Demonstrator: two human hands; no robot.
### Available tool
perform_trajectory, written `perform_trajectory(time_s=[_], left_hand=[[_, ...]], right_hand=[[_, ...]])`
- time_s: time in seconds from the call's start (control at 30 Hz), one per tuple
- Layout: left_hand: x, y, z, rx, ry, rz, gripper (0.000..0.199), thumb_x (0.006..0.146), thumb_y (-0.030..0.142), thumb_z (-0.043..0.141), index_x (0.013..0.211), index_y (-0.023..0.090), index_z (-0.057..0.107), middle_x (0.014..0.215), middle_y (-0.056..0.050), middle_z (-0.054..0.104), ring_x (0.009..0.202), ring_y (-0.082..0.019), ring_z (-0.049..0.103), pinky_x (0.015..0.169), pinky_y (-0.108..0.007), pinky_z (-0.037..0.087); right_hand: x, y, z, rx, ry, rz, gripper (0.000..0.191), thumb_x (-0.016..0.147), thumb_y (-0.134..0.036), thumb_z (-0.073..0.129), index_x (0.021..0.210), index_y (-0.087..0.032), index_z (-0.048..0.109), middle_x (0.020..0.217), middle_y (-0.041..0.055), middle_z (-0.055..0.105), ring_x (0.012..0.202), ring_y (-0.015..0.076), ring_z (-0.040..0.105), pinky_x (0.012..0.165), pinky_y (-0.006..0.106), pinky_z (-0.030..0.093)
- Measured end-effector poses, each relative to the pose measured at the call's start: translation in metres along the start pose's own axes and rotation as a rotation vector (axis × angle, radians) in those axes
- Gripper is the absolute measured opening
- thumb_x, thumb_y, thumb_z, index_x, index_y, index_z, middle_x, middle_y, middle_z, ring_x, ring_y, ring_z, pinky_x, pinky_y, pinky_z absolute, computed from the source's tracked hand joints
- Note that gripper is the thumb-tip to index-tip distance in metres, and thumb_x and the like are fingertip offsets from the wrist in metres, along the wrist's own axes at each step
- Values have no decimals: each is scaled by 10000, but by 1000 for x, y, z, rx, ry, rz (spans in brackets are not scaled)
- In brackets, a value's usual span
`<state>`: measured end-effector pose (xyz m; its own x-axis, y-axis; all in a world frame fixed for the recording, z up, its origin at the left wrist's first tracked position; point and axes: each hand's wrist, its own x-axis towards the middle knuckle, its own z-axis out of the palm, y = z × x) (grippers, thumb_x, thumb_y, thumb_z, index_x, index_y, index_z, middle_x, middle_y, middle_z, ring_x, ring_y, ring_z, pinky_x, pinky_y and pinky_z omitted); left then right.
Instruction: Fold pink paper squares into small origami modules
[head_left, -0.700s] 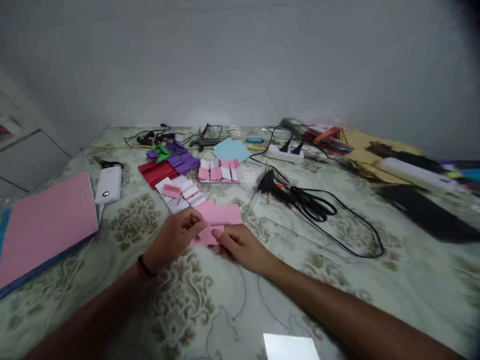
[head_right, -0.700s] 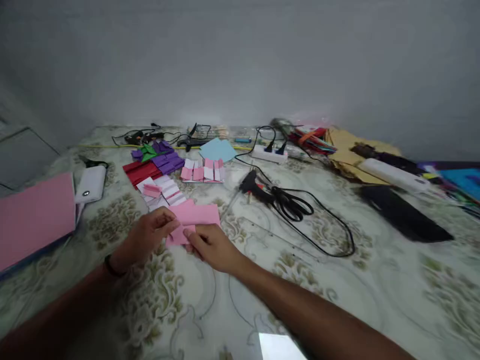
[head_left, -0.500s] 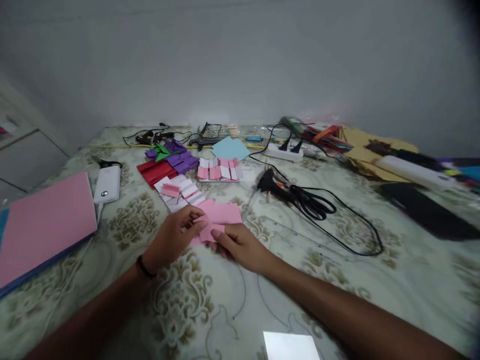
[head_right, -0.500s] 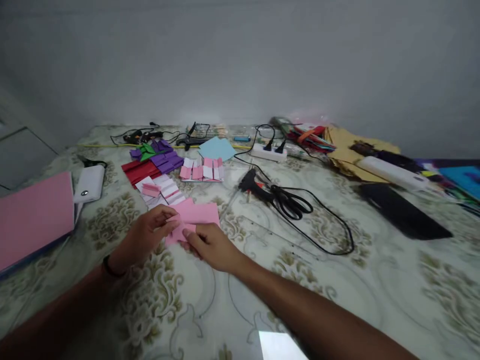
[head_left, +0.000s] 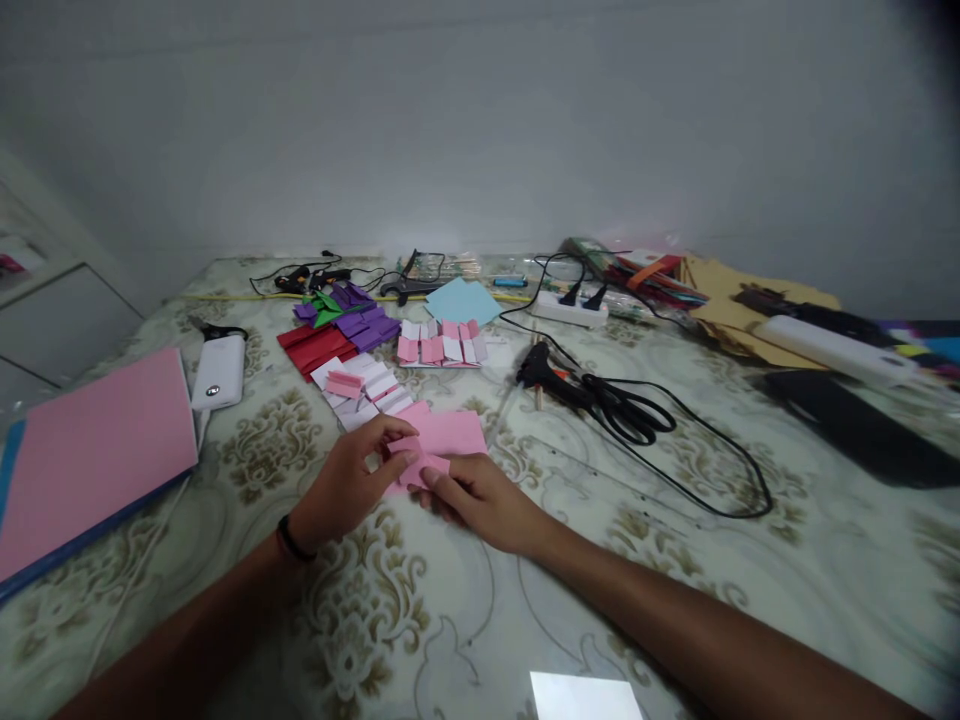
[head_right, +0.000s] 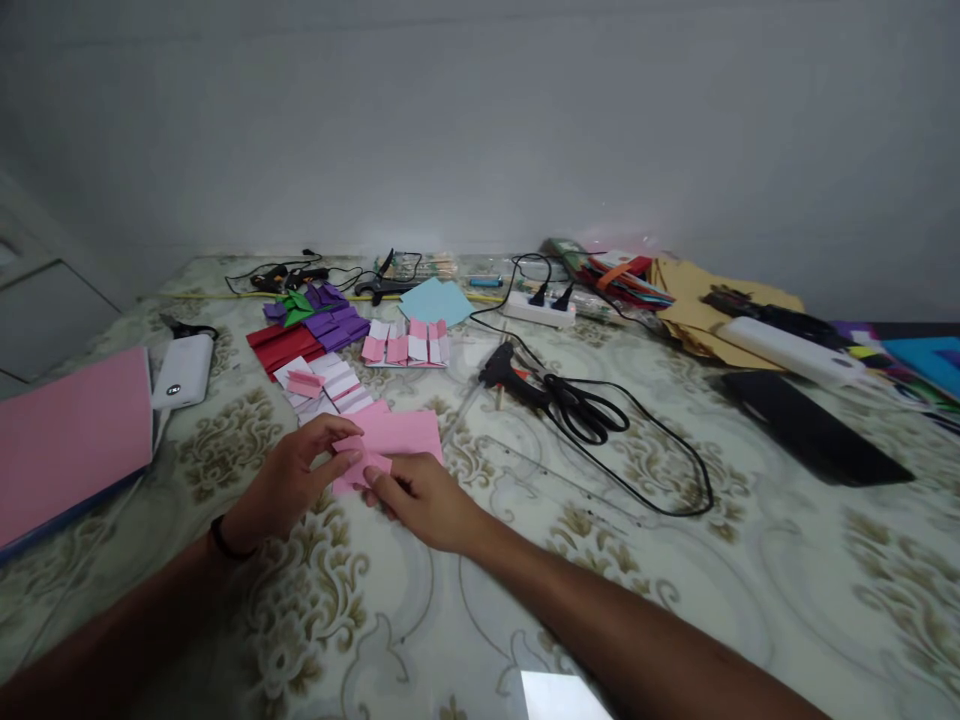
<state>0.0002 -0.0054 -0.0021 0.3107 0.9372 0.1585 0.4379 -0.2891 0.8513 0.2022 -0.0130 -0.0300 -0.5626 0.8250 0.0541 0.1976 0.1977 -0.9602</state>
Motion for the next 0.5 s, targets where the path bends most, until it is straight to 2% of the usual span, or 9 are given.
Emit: perform_trajectory(time_s=[0.17,0.33,0.5], left_hand=[[0,-2,2,-76,27,-9,258,890,260,626,1137,186,604,1102,-65,672,1028,-193,664,904,-321,524],[1,-4,4,-166,81,-7,265,875,261,665,1116,186,583,1108,-74,657,1003,-177,667,872,-297,541],[1,-2,2,-69,121,87,209,869,218,669,1067,193,608,1027,-41,648,924,-152,647,855,-282,522]], right_hand=[[0,-1,-1,-10,8,1,593,1023,-571,386,798,-121,699,569,-4,570,497,80,482,523,190,384],[0,0,0,4,24,42,608,1030,-588,335,853,-139,704,561,-12,571,469,83,485,505,191,396],[1,0,1,22,54,51,571,1022,-602,338,868,-154,659,569,-17,591,443,83,483,477,186,404]])
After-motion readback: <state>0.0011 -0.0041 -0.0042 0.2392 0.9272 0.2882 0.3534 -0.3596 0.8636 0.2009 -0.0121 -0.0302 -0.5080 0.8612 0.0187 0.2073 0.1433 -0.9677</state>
